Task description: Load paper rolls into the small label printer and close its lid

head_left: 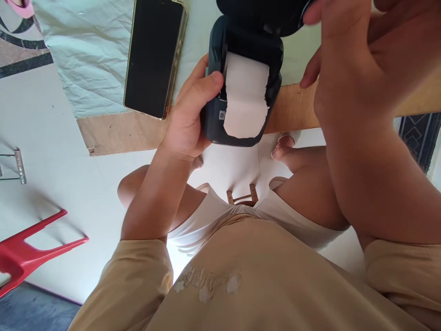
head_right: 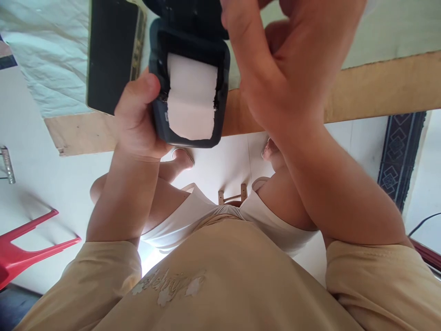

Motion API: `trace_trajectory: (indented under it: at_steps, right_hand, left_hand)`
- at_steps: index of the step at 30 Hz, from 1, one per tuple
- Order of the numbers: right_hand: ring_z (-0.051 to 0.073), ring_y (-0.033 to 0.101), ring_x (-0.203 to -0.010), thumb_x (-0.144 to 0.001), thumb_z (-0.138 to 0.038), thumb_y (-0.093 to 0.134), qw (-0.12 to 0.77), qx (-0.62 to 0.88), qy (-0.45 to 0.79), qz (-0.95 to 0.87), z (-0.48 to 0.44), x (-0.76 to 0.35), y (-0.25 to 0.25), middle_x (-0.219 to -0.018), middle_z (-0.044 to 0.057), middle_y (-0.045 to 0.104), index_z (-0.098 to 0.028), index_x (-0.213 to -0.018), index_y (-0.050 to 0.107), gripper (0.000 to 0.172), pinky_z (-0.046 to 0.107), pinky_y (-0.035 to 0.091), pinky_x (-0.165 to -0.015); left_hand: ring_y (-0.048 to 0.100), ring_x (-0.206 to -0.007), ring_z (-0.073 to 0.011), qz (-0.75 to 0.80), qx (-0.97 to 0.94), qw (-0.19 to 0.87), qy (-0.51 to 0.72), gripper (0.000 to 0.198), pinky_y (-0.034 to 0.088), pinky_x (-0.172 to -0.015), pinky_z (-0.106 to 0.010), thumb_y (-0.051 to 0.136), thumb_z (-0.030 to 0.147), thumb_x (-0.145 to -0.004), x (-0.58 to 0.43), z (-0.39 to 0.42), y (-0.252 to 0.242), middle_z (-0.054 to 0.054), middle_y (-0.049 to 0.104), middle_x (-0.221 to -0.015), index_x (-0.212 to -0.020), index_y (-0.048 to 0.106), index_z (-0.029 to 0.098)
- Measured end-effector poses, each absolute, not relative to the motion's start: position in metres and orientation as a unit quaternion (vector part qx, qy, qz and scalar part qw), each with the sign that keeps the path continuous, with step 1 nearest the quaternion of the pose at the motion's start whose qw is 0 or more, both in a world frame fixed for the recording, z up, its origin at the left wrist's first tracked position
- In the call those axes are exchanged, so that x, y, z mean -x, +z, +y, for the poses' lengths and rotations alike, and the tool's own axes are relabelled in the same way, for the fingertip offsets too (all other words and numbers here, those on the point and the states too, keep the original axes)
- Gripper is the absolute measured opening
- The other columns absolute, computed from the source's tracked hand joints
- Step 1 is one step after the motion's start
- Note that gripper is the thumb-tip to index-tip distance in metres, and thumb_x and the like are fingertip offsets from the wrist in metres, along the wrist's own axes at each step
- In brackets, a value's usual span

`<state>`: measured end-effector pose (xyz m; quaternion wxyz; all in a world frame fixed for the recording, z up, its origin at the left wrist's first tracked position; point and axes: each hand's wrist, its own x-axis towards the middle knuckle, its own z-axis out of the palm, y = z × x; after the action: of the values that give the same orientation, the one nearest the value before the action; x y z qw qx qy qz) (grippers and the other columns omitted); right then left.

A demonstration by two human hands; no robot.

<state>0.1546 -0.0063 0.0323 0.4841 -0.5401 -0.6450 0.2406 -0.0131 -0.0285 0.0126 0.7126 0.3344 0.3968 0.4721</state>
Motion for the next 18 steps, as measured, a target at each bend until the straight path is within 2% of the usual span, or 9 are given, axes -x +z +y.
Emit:
trace_trajectory:
  at_steps: [1, 3, 5, 7, 10, 14, 18]
  right_hand:
    - [0.004, 0.053, -0.074, -0.080, -0.054, 0.031, 0.467, 0.543, 0.190, -0.671, -0.007, -0.155, 0.033, -0.090, 0.007, 0.053, -0.006, -0.095, 0.049, 0.054, 0.019, 0.039, -0.055]
    - [0.002, 0.052, -0.077, -0.084, -0.047, 0.025, 0.363, 0.550, 0.156, -0.736, -0.009, -0.155, 0.035, -0.096, 0.004, 0.053, -0.009, -0.096, 0.050, 0.047, 0.018, 0.040, -0.058]
    - [0.003, 0.051, -0.080, -0.083, -0.041, 0.029, 0.241, 0.550, 0.146, -0.786, -0.010, -0.154, 0.038, -0.099, -0.002, 0.053, -0.016, -0.097, 0.051, 0.036, 0.019, 0.043, -0.067]
    - [0.004, 0.052, -0.080, -0.077, -0.039, 0.040, 0.163, 0.551, 0.158, -0.803, -0.010, -0.151, 0.040, -0.101, -0.008, 0.054, -0.026, -0.104, 0.048, 0.031, 0.027, 0.046, -0.079]
    - [0.008, 0.053, -0.081, -0.069, -0.037, 0.050, 0.109, 0.562, 0.166, -0.803, -0.008, -0.147, 0.044, -0.100, -0.011, 0.055, -0.035, -0.115, 0.039, 0.047, 0.040, 0.044, -0.091]
    - [0.018, 0.052, -0.099, -0.069, -0.046, 0.049, 0.054, 0.556, 0.168, -0.812, -0.005, -0.144, 0.053, -0.105, -0.005, 0.053, -0.031, -0.103, 0.050, 0.037, 0.043, 0.042, -0.092]
    - [0.017, 0.054, -0.090, -0.069, -0.044, 0.051, 0.015, 0.576, 0.181, -0.797, -0.005, -0.143, 0.056, -0.099, -0.004, 0.056, -0.030, -0.113, 0.040, 0.048, 0.046, 0.041, -0.089]
  left_hand:
    - [0.055, -0.105, -0.0232, 0.406, -0.331, 0.714, 0.464, 0.018, 0.047, -0.076, -0.027, 0.051, 0.035, -0.074, 0.013, -0.028, 0.013, -0.002, 0.064, -0.087, -0.086, 0.060, 0.024]
    - [0.056, -0.103, -0.0223, 0.407, -0.333, 0.711, 0.467, 0.018, 0.047, -0.076, -0.029, 0.049, 0.035, -0.076, 0.012, -0.029, 0.015, -0.001, 0.064, -0.088, -0.087, 0.059, 0.025]
    - [0.057, -0.102, -0.0213, 0.391, -0.344, 0.709, 0.476, 0.018, 0.047, -0.079, -0.030, 0.043, 0.030, -0.079, 0.009, -0.029, 0.017, -0.002, 0.062, -0.085, -0.086, 0.059, 0.024]
    - [0.057, -0.101, -0.0210, 0.381, -0.355, 0.708, 0.477, 0.020, 0.047, -0.080, -0.031, 0.039, 0.028, -0.080, 0.006, -0.029, 0.018, -0.004, 0.061, -0.082, -0.084, 0.058, 0.024]
    - [0.058, -0.094, -0.0212, 0.396, -0.355, 0.697, 0.481, 0.021, 0.045, -0.067, -0.030, 0.039, 0.032, -0.078, 0.004, -0.030, 0.017, -0.004, 0.061, -0.079, -0.082, 0.059, 0.026]
    - [0.056, -0.070, -0.0148, 0.400, -0.355, 0.698, 0.476, 0.018, 0.035, -0.054, -0.026, 0.042, 0.029, -0.078, 0.009, -0.029, 0.013, -0.003, 0.058, -0.078, -0.082, 0.059, 0.024]
    - [0.047, -0.057, -0.0101, 0.398, -0.353, 0.703, 0.471, 0.017, 0.032, -0.051, -0.025, 0.045, 0.029, -0.077, 0.012, -0.029, 0.014, -0.003, 0.054, -0.074, -0.086, 0.059, 0.024]
